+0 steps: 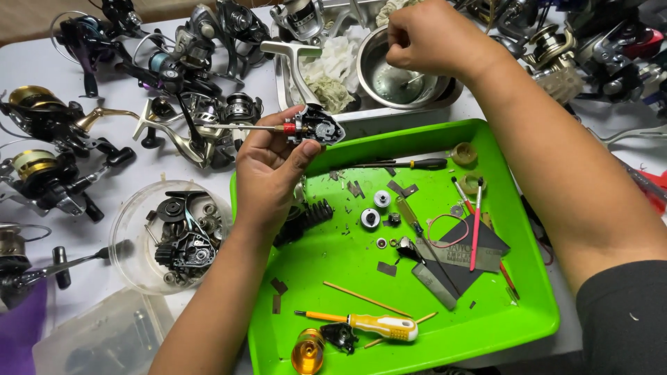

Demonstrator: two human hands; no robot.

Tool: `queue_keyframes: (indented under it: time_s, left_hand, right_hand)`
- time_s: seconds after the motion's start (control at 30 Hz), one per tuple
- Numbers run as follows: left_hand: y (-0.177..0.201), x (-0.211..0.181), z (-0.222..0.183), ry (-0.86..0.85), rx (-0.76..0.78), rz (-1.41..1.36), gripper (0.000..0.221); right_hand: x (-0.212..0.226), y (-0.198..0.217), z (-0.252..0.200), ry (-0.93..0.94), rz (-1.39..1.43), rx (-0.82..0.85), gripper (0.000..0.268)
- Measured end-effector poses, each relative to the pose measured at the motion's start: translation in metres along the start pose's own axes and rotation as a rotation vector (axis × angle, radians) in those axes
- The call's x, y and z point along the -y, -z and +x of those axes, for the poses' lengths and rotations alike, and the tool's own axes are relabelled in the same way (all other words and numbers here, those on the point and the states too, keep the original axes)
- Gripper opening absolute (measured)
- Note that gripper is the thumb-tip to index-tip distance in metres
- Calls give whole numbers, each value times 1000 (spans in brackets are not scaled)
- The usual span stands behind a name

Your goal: Repairing and assembling internal components of a fishing reel using a screwdriver and lubricant.

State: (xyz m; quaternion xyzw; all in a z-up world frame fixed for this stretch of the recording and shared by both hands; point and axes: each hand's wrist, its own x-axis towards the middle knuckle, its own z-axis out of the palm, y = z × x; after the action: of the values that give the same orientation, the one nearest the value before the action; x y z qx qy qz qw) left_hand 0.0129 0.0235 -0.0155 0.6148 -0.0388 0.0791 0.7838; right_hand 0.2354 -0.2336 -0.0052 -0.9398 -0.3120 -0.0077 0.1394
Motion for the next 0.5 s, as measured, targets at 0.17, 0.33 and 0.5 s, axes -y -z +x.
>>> queue_keyframes:
  time_s: [0.17,0.33,0.5]
  left_hand:
    - [0,-3,1,-11,-16,46,52]
    - [2,5,3,-61,-43,1,51]
    - [5,6,5,-82,-93,-79,54]
  right_hand:
    - [6,5,-12,18,53,0,24]
    - [9,6,-12,12,-23,41,34]
    - [48,28,-20,-248,480,-52,16]
